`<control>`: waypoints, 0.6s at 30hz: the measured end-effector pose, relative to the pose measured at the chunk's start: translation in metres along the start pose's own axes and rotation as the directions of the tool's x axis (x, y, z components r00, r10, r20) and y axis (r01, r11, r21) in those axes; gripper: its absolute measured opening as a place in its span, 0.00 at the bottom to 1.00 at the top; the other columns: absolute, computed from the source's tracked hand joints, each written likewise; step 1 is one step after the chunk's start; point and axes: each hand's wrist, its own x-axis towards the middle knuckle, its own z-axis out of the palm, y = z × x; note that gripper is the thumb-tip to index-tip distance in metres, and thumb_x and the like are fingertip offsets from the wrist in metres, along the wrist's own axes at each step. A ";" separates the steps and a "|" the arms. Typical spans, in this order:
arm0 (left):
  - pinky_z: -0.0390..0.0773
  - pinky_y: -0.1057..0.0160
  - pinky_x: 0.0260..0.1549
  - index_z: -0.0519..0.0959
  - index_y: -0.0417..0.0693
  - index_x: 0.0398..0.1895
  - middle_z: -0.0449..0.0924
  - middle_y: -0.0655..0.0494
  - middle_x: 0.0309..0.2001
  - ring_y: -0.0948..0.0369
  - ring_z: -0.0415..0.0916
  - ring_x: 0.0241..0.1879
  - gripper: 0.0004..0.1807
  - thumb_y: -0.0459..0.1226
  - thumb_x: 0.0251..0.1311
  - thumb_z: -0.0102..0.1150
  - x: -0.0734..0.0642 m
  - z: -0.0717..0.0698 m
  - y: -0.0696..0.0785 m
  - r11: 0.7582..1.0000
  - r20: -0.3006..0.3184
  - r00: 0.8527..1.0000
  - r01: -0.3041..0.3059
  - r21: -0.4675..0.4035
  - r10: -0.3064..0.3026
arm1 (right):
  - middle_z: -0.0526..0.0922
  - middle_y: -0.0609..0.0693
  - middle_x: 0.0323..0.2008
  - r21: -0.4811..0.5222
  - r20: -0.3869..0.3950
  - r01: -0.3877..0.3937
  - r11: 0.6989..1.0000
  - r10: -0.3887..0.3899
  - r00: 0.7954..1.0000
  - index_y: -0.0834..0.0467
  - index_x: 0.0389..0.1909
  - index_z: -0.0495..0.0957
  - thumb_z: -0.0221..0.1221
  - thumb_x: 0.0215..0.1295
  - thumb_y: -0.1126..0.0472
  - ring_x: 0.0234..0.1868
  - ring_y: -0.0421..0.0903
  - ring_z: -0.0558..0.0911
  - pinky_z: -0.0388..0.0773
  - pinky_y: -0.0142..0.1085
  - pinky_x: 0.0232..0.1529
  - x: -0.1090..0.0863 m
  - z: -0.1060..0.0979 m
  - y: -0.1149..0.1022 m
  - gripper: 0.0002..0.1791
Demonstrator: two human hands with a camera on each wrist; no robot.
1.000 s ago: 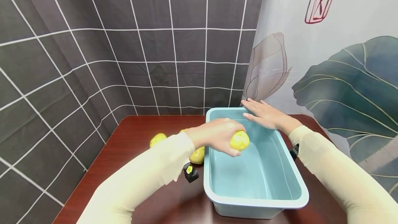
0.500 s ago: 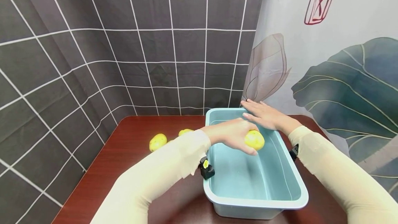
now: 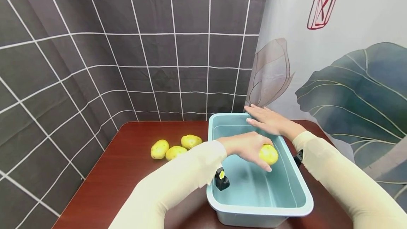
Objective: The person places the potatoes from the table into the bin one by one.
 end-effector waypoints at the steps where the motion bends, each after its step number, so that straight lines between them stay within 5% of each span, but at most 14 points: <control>1: 0.68 0.76 0.38 0.73 0.58 0.58 0.73 0.72 0.38 0.72 0.69 0.39 0.36 0.60 0.46 0.69 0.000 0.002 -0.002 1.000 0.003 1.000 0.009 0.000 -0.009 | 0.49 0.50 0.75 -0.001 0.000 -0.001 1.000 0.001 1.000 0.50 0.76 0.48 0.40 0.72 0.35 0.75 0.51 0.43 0.37 0.57 0.70 0.000 0.000 0.000 0.38; 7: 0.69 0.74 0.37 0.74 0.60 0.56 0.73 0.72 0.38 0.71 0.69 0.39 0.35 0.59 0.44 0.71 0.002 0.010 -0.010 0.998 0.043 0.998 0.055 -0.020 -0.054 | 0.49 0.50 0.75 -0.012 -0.005 0.007 1.000 -0.007 1.000 0.50 0.76 0.48 0.39 0.71 0.34 0.75 0.51 0.44 0.38 0.57 0.70 0.001 0.000 -0.001 0.39; 18: 0.69 0.74 0.37 0.75 0.59 0.56 0.74 0.70 0.40 0.70 0.70 0.39 0.35 0.56 0.42 0.74 0.003 0.016 -0.011 0.999 0.113 0.993 0.030 0.017 -0.032 | 0.49 0.51 0.75 -0.016 0.000 0.008 1.000 -0.008 1.000 0.50 0.76 0.47 0.40 0.72 0.35 0.75 0.52 0.44 0.38 0.57 0.70 0.000 0.001 -0.001 0.39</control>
